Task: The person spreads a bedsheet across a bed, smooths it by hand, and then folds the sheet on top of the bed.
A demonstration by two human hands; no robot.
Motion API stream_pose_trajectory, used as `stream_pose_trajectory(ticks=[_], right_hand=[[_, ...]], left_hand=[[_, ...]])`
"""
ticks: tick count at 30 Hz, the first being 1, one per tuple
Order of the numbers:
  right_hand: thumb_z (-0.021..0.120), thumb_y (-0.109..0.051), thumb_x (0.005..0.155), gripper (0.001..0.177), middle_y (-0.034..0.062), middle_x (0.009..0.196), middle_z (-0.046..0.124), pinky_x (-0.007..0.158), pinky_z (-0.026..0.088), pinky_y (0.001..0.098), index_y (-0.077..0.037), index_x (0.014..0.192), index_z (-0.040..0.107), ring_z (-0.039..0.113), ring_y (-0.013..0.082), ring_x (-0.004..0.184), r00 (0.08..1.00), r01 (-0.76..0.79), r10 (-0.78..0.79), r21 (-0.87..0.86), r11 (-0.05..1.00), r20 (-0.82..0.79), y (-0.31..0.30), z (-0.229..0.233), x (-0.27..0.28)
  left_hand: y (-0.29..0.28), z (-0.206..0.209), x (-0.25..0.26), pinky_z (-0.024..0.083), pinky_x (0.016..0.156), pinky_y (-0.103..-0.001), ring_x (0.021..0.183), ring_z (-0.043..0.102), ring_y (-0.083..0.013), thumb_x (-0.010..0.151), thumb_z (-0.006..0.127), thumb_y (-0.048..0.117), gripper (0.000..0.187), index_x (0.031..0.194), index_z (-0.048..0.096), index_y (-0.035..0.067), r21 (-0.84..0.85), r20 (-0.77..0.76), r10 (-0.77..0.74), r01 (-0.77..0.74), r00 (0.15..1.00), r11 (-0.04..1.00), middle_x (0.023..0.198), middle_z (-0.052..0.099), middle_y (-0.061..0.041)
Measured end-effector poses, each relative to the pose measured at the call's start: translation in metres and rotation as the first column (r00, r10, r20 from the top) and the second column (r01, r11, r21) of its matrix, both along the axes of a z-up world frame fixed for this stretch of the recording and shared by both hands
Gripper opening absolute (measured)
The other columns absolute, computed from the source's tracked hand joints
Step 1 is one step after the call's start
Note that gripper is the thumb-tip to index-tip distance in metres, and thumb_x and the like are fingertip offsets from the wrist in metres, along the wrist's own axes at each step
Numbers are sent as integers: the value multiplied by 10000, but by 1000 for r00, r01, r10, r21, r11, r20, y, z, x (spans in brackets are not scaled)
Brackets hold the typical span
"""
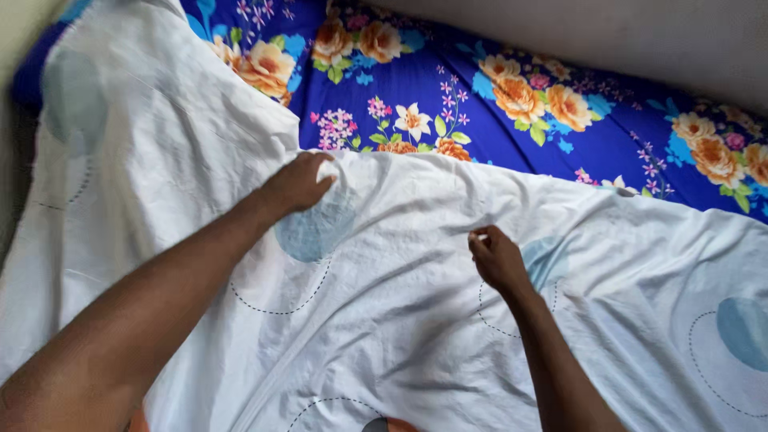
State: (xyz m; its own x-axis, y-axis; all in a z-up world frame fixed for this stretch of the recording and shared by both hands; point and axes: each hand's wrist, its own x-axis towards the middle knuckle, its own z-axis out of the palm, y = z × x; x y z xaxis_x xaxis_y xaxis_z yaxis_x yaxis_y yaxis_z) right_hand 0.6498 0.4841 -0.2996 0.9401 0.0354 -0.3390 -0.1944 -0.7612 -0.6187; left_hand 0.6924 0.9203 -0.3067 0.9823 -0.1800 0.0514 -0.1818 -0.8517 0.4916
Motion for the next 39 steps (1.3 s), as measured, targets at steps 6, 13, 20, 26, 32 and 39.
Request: stream_pose_trajectory(ticks=[6, 13, 20, 26, 32, 39], right_hand=[[555, -153, 974, 440, 320, 1396, 525, 913, 511, 577, -38, 1396, 506, 607, 514, 1118, 886, -65, 209, -335, 940, 413, -17, -62, 114], [736, -230, 821, 904, 331, 1417, 465, 951, 514, 552, -131, 1607, 301, 582, 521, 1185, 973, -139, 213, -522, 842, 85, -45, -63, 157], [730, -335, 936, 368, 311, 1337, 511, 897, 554, 491, -125, 1229, 654, 671, 467, 1021, 979, -129, 202, -651, 748, 38, -69, -29, 156], [601, -175, 1060, 261, 319, 958, 659, 830, 499, 588, 39, 1168, 501, 643, 525, 929, 853, -89, 268, -381, 920, 449, -92, -17, 195], [629, -51, 1033, 257, 311, 1003, 646, 830, 498, 570, 23, 1197, 445, 644, 506, 944, 785, -47, 238, -328, 943, 572, -90, 15, 226], [732, -40, 863, 363, 281, 1062, 659, 849, 537, 490, 27, 1193, 596, 673, 440, 970, 724, 52, 141, -257, 965, 675, -81, -14, 230]], left_hand=[[19, -36, 64, 484, 1018, -527, 1212, 593, -445, 960, 663, 304, 657, 1522, 443, 45, 253, -39, 74, -62, 996, 965, 1318, 608, -297], [10, 21, 78, 547, 975, -485, 1032, 706, -332, 946, 713, 497, 569, 1249, 691, 16, 586, -455, 264, 63, 851, 808, 1203, 765, -195], [4, 69, 82, 629, 600, -351, 675, 749, -190, 951, 670, 108, 364, 1293, 564, 45, 162, -492, 327, -284, 807, 945, 976, 725, -110], [14, 71, 100, 641, 637, -361, 717, 763, -219, 942, 605, 27, 390, 1323, 530, -3, -138, -328, 306, -366, 894, 920, 953, 739, -159], [50, 54, 135, 581, 845, -423, 940, 712, -337, 660, 837, 26, 419, 1065, 728, 20, 70, 138, 262, -273, 955, 959, 988, 712, -214], [48, 14, 155, 574, 862, -403, 957, 719, -276, 805, 762, 93, 185, 988, 739, 72, -52, 141, 373, -369, 917, 928, 1004, 750, -140]])
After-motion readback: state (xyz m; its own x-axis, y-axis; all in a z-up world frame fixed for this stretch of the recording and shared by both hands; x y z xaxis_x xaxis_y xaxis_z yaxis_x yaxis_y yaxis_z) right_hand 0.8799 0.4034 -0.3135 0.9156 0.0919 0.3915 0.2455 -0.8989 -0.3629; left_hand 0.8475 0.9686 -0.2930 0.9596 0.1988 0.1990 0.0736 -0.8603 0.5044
